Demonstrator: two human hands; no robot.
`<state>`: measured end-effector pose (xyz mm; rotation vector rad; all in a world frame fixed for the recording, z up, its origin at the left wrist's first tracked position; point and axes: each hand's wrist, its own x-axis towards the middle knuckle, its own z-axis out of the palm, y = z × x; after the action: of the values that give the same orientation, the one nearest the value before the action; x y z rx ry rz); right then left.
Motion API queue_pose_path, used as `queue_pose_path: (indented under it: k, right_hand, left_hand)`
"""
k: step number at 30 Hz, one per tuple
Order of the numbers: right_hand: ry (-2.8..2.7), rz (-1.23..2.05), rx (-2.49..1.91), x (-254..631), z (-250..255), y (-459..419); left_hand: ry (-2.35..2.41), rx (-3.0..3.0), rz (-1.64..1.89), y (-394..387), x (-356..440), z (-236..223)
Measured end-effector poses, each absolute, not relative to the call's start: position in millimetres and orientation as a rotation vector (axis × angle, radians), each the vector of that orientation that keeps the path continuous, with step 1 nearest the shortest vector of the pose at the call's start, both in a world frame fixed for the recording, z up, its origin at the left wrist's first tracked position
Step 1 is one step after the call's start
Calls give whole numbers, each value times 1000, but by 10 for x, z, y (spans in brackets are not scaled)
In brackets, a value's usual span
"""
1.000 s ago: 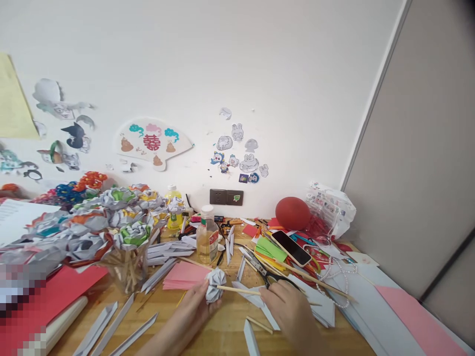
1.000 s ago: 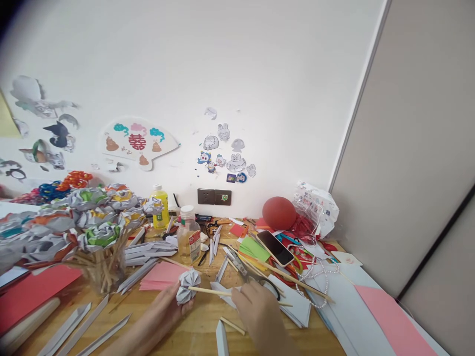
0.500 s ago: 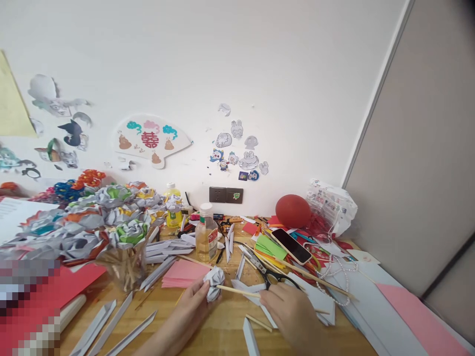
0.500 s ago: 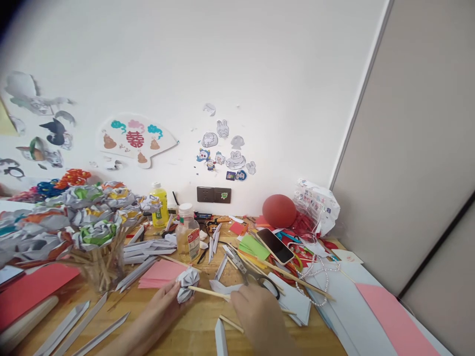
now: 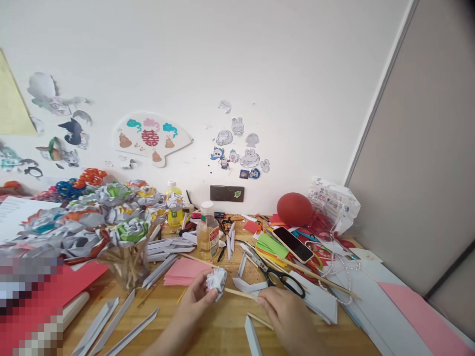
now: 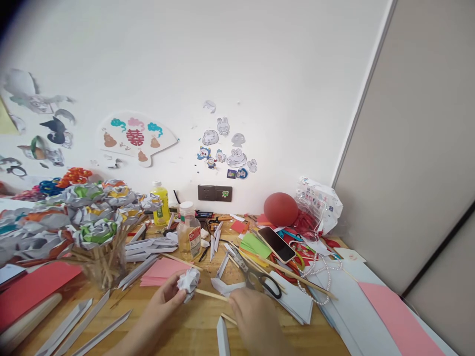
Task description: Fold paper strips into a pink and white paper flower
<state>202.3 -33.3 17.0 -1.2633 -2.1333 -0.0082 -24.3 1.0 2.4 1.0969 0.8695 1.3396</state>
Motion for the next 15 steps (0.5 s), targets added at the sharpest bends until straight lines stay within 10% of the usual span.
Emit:
queue_pose_path:
  k: [15]
  right_hand:
    - [-1848, 1180, -1040, 1889, 20, -347]
  left_hand:
    - [585, 1346, 1304, -458, -200, 452]
